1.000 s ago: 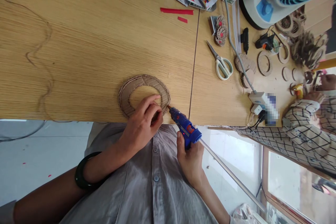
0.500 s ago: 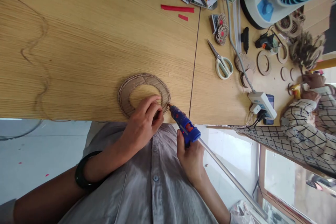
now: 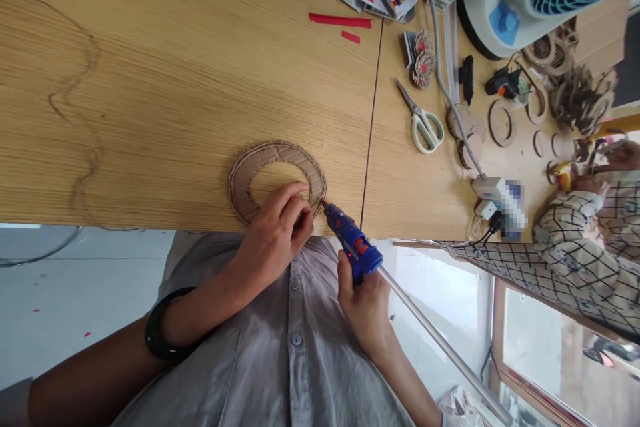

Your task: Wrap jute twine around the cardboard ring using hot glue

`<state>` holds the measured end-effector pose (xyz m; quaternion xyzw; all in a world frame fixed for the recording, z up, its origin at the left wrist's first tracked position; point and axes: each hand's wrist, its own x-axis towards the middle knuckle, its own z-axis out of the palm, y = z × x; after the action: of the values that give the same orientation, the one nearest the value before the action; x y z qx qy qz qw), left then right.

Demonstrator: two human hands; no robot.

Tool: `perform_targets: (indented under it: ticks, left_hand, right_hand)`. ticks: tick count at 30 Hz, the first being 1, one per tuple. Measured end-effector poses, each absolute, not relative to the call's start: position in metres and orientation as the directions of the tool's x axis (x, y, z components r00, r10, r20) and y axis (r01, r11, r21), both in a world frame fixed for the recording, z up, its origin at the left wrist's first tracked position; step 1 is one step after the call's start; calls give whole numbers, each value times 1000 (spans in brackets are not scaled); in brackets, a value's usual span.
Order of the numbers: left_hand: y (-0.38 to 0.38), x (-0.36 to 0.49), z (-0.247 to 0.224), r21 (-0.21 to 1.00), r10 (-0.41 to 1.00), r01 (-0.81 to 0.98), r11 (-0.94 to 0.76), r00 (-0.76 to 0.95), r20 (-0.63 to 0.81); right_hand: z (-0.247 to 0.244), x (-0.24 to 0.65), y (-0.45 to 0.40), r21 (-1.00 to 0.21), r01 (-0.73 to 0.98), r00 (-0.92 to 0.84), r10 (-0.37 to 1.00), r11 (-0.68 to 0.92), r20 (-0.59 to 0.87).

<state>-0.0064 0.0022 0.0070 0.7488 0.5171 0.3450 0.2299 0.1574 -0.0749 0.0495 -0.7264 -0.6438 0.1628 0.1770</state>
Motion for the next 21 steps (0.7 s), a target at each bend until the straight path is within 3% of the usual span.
perform_targets:
  ticks: [8,16,21]
  left_hand:
    - [3,-7,9,710,933,606,-359,228,277]
    - [2,-8,4,715,920,579,-391,247,303]
    - [3,-9,6,708,917,583,-400,244,317]
  right_hand:
    - [50,162,-74,-486,870,143,986,-83,89]
    - [48,160,-72,-621,752,225,972,-220,-72]
    - [46,158,-70,-653,725,195,975,-219,-110]
